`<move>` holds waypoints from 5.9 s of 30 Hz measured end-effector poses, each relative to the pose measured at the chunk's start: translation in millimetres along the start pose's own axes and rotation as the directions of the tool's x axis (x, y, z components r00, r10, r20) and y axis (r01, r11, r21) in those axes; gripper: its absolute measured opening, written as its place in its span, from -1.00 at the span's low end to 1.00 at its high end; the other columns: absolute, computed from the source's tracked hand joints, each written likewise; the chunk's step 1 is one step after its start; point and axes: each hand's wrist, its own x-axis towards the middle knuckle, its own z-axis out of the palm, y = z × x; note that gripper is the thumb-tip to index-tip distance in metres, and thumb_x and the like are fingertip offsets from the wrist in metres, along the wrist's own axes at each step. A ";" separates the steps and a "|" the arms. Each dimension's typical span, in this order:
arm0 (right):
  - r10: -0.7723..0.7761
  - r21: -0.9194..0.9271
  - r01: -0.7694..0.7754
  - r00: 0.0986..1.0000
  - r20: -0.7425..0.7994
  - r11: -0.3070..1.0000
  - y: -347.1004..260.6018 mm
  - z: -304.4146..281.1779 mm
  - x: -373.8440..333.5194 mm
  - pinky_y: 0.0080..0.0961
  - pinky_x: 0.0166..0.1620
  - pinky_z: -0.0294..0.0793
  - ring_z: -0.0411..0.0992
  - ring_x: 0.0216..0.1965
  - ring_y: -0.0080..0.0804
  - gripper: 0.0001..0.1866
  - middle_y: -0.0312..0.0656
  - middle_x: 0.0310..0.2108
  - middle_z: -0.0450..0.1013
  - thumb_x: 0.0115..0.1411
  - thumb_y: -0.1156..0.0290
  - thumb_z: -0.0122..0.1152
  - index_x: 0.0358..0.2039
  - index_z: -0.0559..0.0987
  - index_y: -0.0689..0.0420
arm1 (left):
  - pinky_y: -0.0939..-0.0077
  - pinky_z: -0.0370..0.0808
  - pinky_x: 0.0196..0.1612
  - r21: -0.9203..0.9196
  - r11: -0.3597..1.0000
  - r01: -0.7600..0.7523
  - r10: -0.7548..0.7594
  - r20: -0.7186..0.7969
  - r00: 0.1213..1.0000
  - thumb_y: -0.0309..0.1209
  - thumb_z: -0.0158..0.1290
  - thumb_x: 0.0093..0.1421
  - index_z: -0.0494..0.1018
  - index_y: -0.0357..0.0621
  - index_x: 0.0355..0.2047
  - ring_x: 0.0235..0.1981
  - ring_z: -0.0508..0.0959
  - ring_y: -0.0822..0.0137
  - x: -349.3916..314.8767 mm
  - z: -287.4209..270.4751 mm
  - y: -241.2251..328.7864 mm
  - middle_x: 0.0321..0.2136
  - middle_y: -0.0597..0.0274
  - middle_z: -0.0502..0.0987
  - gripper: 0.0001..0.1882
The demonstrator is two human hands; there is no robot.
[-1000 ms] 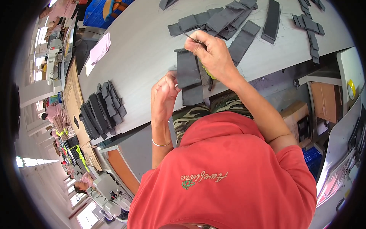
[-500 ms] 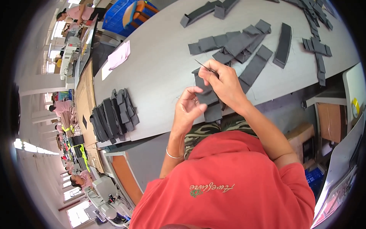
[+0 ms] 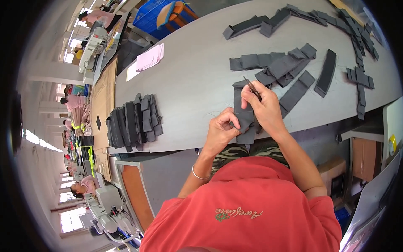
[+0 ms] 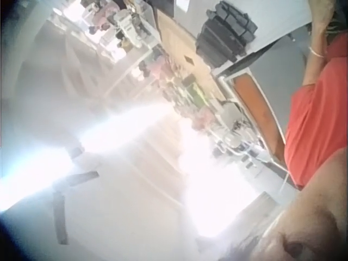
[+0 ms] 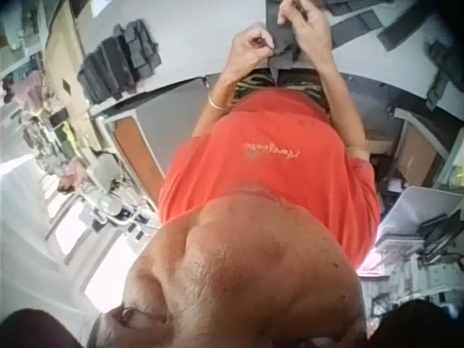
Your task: Trim excess threads from sewn fabric pieces using small thread snips.
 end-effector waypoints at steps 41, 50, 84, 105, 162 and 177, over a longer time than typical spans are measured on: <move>0.015 -0.004 -0.014 0.983 0.181 1.000 17.6 40.8 -13.9 -0.68 -0.47 0.11 0.13 -0.55 -0.71 -0.79 -0.44 -0.59 0.23 0.24 0.39 0.06 -0.52 0.38 0.16 | -0.19 0.02 0.12 0.855 0.501 -0.137 0.571 -0.207 0.794 -0.56 0.05 -0.10 0.46 -0.03 -0.23 0.05 0.24 -0.04 -18.4 -11.0 -5.4 -0.06 0.01 0.27 -0.65; 0.059 -0.015 -0.057 0.973 0.222 0.998 34.0 56.7 -23.2 -0.71 -0.48 0.10 0.12 -0.54 -0.74 -0.86 -0.46 -0.58 0.23 0.21 0.44 0.04 -0.48 0.39 0.16 | 0.38 0.43 -0.15 0.384 0.921 -0.072 0.278 -0.514 0.812 -0.54 0.10 0.02 0.23 -0.09 0.02 -0.15 0.37 0.21 -34.7 -17.3 -52.0 -0.01 0.03 0.15 -0.47; 0.036 -0.138 -0.011 0.982 0.185 0.990 28.0 27.7 -91.3 -0.72 -0.41 0.16 0.17 -0.48 -0.74 -0.84 -0.39 -0.51 0.36 0.25 0.39 0.10 -0.42 0.47 0.20 | 0.66 0.31 -0.32 -0.028 0.997 -0.067 0.061 -0.171 0.983 -0.45 0.13 0.07 0.35 -0.30 -0.26 -0.38 0.31 0.61 -82.4 13.2 -82.6 -0.43 0.44 0.35 -0.74; -0.275 -0.630 0.336 0.941 0.197 0.700 20.7 -1.5 -77.8 -0.42 -0.29 0.33 0.41 -0.41 -0.32 -0.85 -0.28 -0.46 0.48 0.10 0.42 0.21 -0.29 0.57 0.08 | 0.60 0.53 -0.20 -0.409 0.910 0.064 -0.156 -0.195 0.968 -0.59 0.05 0.17 0.34 -0.34 -0.02 -0.23 0.52 0.49 -57.1 -7.0 -32.5 -0.13 0.17 0.47 -0.65; -0.401 -0.615 0.492 0.868 0.292 0.616 31.8 9.7 -66.8 -0.43 -0.37 0.33 0.42 -0.43 -0.32 -0.83 -0.31 -0.42 0.41 -0.05 0.41 0.30 -0.38 0.58 0.05 | 0.76 0.31 -0.45 0.069 0.995 0.074 -0.059 -0.196 0.979 -0.59 0.11 0.03 0.32 -0.23 -0.24 -0.49 0.36 0.67 -61.1 -8.4 -33.1 -0.50 0.40 0.47 -0.72; -0.312 -0.342 0.392 0.912 0.265 0.854 42.0 15.7 -67.5 -0.53 -0.41 0.38 0.43 -0.50 -0.40 -0.80 -0.29 -0.46 0.41 -0.10 0.68 0.16 -0.42 0.56 0.13 | 0.75 0.37 -0.28 -0.020 0.993 0.120 -0.121 -0.047 0.992 -0.65 0.09 0.06 0.35 -0.26 -0.09 -0.33 0.41 0.65 -62.2 -8.0 -26.8 -0.34 0.38 0.50 -0.63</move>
